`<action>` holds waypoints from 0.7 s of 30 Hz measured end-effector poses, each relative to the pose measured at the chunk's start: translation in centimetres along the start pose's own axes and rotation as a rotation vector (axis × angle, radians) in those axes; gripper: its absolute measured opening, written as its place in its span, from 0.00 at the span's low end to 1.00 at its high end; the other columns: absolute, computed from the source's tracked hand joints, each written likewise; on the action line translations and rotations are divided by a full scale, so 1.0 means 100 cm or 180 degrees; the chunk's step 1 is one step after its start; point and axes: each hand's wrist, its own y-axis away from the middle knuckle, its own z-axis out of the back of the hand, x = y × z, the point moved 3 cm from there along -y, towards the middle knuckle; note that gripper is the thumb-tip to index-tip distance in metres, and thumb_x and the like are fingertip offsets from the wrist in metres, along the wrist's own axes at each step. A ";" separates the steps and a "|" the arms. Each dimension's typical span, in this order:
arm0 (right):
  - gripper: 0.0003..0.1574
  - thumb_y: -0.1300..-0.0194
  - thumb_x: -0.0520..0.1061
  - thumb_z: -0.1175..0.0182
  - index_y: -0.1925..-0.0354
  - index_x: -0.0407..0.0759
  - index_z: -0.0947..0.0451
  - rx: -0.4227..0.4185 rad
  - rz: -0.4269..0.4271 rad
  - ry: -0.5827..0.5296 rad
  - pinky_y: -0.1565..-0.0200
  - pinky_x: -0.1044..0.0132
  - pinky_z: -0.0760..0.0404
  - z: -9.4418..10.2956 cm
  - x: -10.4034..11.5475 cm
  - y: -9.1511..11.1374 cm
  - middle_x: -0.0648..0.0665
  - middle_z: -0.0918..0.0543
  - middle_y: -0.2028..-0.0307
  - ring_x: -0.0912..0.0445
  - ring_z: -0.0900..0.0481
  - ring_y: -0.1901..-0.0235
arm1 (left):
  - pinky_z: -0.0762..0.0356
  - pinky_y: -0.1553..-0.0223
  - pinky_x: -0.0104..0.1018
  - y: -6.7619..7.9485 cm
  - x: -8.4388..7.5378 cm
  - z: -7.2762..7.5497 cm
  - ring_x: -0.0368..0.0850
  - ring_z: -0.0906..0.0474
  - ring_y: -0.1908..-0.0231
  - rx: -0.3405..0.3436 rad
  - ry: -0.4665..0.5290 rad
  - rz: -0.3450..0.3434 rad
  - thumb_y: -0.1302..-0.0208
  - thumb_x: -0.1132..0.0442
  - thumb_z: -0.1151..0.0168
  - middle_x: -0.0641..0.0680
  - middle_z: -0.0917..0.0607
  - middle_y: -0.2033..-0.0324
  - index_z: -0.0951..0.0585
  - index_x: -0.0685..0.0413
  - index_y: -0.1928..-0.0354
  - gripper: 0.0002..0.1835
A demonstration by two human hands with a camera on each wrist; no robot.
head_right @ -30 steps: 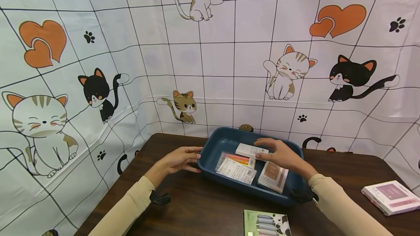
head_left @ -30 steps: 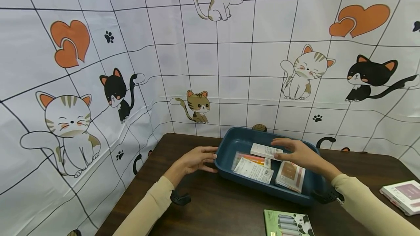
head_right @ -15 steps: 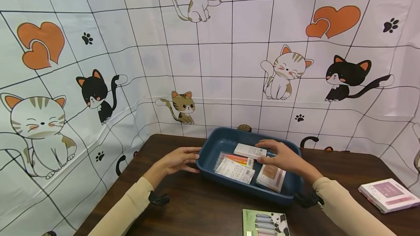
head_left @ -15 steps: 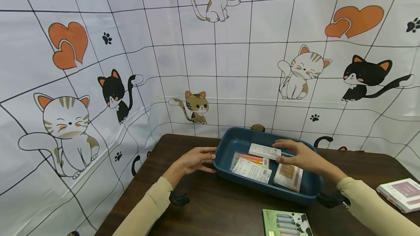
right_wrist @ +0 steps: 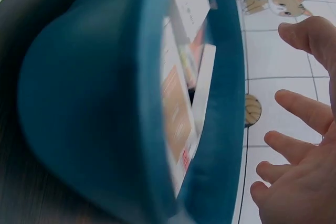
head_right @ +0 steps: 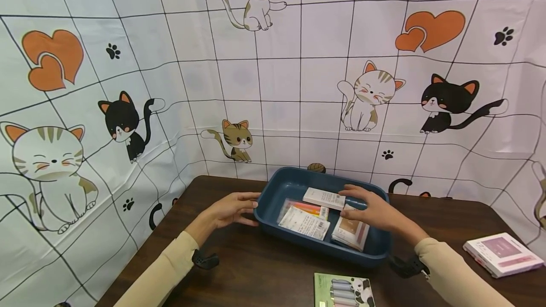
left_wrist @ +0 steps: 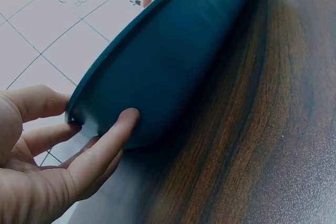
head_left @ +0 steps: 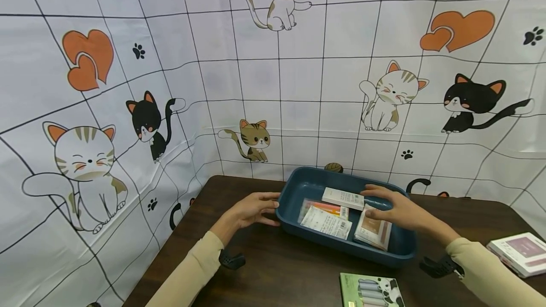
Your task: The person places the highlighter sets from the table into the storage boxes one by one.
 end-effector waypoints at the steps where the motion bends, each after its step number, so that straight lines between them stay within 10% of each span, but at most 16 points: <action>1: 0.36 0.30 0.55 0.34 0.30 0.44 0.27 0.0011 -0.0042 0.0010 0.44 0.22 0.34 0.000 -0.001 0.001 0.32 0.40 0.26 0.25 0.45 0.30 | 0.17 0.52 0.59 0.000 0.000 0.000 0.63 0.23 0.40 0.0002 -0.0003 -0.0005 0.24 0.68 0.43 0.69 0.27 0.35 0.37 0.63 0.24 0.30; 21: 0.39 0.28 0.55 0.35 0.26 0.43 0.33 0.0125 -0.0181 0.0061 0.47 0.22 0.33 0.004 -0.013 0.017 0.27 0.46 0.25 0.22 0.45 0.32 | 0.17 0.51 0.59 0.001 0.000 0.000 0.64 0.23 0.40 0.0009 0.0003 -0.0002 0.24 0.67 0.43 0.69 0.27 0.35 0.37 0.63 0.24 0.30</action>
